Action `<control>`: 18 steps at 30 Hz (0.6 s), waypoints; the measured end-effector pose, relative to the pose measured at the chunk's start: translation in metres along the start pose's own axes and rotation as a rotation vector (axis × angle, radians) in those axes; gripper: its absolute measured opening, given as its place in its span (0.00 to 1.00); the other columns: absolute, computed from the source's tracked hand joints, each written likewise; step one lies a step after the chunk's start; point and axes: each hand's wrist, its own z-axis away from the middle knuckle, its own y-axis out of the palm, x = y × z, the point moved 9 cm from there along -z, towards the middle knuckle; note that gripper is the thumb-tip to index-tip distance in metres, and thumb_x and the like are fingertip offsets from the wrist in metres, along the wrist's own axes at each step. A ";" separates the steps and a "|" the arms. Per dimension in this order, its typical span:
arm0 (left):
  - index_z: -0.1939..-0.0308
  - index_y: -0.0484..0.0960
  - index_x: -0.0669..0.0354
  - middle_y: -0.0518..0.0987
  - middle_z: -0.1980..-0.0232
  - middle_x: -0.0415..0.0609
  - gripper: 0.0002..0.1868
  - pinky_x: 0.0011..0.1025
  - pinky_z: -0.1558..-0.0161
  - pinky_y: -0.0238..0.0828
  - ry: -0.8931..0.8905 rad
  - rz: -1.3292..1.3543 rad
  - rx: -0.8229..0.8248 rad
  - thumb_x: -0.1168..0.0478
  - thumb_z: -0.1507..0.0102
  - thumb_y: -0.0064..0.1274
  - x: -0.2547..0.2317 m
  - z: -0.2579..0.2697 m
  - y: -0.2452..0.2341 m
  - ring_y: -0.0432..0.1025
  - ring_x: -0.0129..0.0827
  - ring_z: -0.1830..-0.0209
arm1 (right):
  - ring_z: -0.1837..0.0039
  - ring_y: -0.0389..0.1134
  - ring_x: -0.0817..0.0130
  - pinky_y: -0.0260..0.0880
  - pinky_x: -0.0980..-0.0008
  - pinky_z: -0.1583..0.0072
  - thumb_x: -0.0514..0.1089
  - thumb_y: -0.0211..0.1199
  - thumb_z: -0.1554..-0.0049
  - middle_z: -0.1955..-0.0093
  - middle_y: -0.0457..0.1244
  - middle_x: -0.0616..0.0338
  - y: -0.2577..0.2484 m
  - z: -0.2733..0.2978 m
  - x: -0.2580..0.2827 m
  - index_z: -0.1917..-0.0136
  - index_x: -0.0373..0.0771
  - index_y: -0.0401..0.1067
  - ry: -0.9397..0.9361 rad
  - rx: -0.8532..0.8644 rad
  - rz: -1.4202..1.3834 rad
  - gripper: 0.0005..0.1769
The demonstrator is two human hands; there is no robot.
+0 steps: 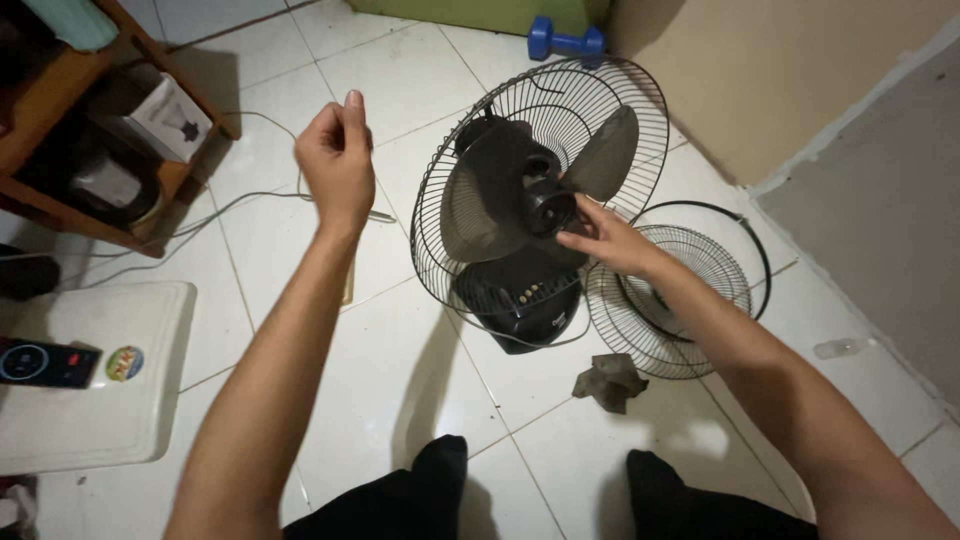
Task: The person assembles a black pedestal fan on a tiled floor. They attach the fan blades to the motor hub, secure them with a nut, and then attach the front wire cage to the fan head.
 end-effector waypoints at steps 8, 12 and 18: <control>0.73 0.82 0.59 0.78 0.77 0.44 0.17 0.29 0.73 0.68 -0.021 -0.214 0.730 0.51 0.35 0.58 -0.130 0.088 0.047 0.72 0.27 0.78 | 0.48 0.74 0.65 0.74 0.64 0.46 0.64 0.68 0.47 0.48 0.72 0.53 -0.038 0.011 0.038 0.35 0.39 0.74 0.093 -0.113 0.415 0.35; 0.57 0.79 0.65 0.80 0.55 0.55 0.16 0.34 0.63 0.75 0.153 -0.338 0.594 0.53 0.35 0.60 -0.138 0.101 0.034 0.78 0.38 0.66 | 0.55 0.72 0.67 0.72 0.66 0.53 0.59 0.71 0.44 0.54 0.72 0.54 -0.060 0.025 0.060 0.44 0.38 0.79 0.097 -0.279 0.576 0.25; 0.41 0.71 0.72 0.71 0.36 0.61 0.27 0.40 0.52 0.78 0.392 -0.597 0.504 0.56 0.36 0.61 -0.135 0.119 0.029 0.74 0.51 0.43 | 0.40 0.65 0.59 0.69 0.62 0.42 0.48 0.72 0.41 0.42 0.66 0.49 -0.055 0.052 0.171 0.41 0.39 0.75 -0.565 -0.572 0.995 0.18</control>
